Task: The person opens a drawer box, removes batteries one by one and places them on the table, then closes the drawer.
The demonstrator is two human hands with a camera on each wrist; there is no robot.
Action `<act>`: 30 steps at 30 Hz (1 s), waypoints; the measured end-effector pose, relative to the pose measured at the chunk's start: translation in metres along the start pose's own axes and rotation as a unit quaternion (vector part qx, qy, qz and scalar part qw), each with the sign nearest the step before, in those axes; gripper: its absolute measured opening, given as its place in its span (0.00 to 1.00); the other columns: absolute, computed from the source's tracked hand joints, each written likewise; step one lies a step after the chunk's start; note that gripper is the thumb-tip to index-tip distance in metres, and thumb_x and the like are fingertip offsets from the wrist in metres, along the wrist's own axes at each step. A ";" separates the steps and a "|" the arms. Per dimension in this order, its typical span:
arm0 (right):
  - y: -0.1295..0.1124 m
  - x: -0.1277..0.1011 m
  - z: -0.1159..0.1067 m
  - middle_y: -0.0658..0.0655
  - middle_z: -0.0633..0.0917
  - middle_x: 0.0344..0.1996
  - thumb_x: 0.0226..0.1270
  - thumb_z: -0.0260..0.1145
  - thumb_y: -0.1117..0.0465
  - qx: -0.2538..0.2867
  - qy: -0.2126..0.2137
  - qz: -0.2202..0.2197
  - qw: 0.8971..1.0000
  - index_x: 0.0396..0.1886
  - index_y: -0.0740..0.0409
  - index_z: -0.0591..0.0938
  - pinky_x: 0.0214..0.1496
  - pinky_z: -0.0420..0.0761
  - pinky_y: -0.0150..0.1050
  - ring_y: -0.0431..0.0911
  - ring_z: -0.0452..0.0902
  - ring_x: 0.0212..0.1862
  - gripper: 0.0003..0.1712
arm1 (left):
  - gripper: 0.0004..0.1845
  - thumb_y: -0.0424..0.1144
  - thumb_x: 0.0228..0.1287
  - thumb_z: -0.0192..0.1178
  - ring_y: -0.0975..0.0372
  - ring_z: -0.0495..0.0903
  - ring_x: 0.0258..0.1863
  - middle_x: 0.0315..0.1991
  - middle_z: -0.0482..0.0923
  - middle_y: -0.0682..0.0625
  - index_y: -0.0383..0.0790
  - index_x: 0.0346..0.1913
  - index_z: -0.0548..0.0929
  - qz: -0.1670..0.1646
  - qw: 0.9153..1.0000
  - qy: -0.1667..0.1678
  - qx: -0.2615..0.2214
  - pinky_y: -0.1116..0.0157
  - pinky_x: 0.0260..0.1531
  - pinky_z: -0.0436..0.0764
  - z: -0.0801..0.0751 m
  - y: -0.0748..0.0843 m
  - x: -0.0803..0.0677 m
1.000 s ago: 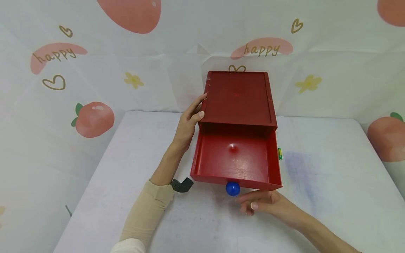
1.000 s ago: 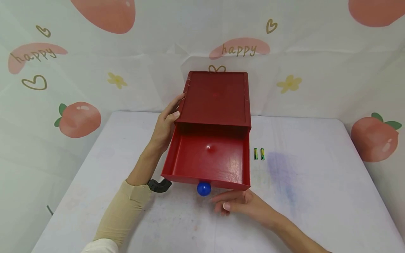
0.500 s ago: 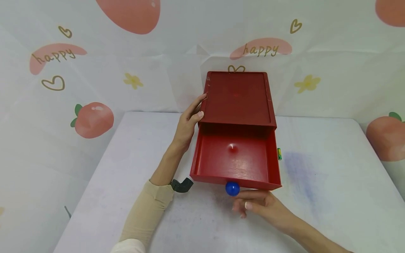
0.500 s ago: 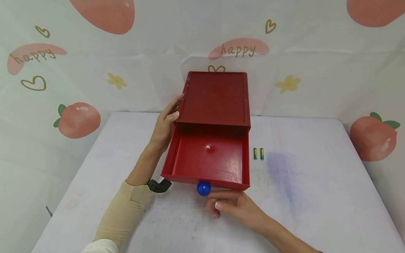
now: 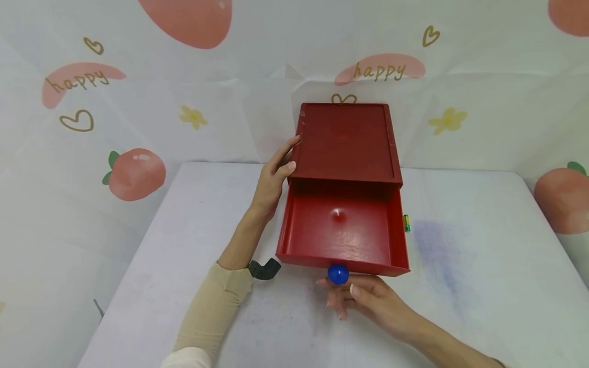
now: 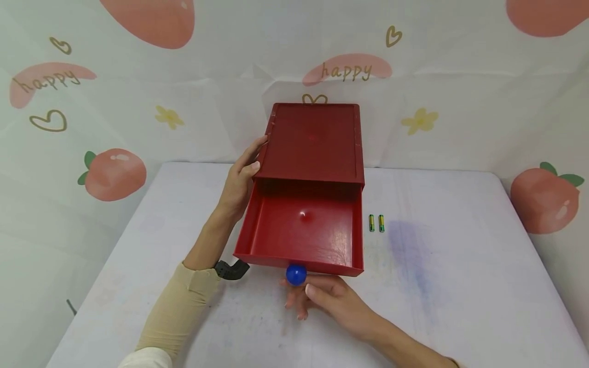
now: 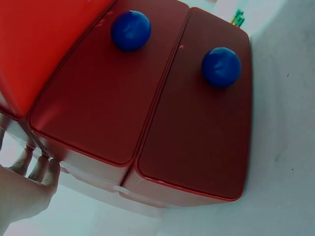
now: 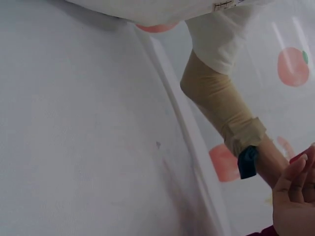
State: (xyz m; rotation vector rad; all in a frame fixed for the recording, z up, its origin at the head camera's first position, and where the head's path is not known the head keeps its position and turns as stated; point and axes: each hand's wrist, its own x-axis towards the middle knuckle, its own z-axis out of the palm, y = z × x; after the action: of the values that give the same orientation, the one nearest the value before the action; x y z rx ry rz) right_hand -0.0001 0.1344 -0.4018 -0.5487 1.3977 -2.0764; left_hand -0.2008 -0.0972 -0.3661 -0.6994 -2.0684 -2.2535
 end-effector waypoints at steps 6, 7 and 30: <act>0.001 0.004 0.008 0.53 0.84 0.42 0.82 0.38 0.61 0.009 0.031 -0.029 0.999 0.66 0.65 0.74 0.54 0.80 0.43 0.42 0.80 0.37 0.25 | 0.30 0.44 0.69 0.51 0.61 0.60 0.72 0.72 0.66 0.52 0.46 0.74 0.67 0.000 1.000 0.002 -0.002 0.60 0.72 0.58 0.000 0.000 0.000; 0.001 0.005 0.009 0.53 0.84 0.42 0.82 0.38 0.62 0.011 0.036 -0.033 0.999 0.66 0.65 0.74 0.53 0.80 0.42 0.42 0.80 0.37 0.25 | 0.30 0.44 0.69 0.52 0.61 0.61 0.72 0.72 0.66 0.52 0.46 0.74 0.67 0.000 1.000 0.002 -0.002 0.60 0.71 0.58 0.000 0.000 0.000; -0.012 0.016 0.018 0.49 0.79 0.30 0.82 0.43 0.56 0.056 0.126 0.004 0.990 0.56 0.60 0.81 0.42 0.77 0.33 0.40 0.73 0.32 0.22 | 0.30 0.44 0.70 0.50 0.56 0.69 0.66 0.70 0.68 0.50 0.47 0.74 0.67 -0.002 1.000 -0.003 -0.026 0.57 0.66 0.68 0.002 0.000 -0.001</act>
State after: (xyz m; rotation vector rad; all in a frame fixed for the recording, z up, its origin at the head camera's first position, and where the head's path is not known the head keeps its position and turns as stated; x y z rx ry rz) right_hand -0.0038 0.1152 -0.3835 -0.2403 1.4039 -2.2631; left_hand -0.1996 -0.0957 -0.3667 -0.7057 -2.0221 -2.3191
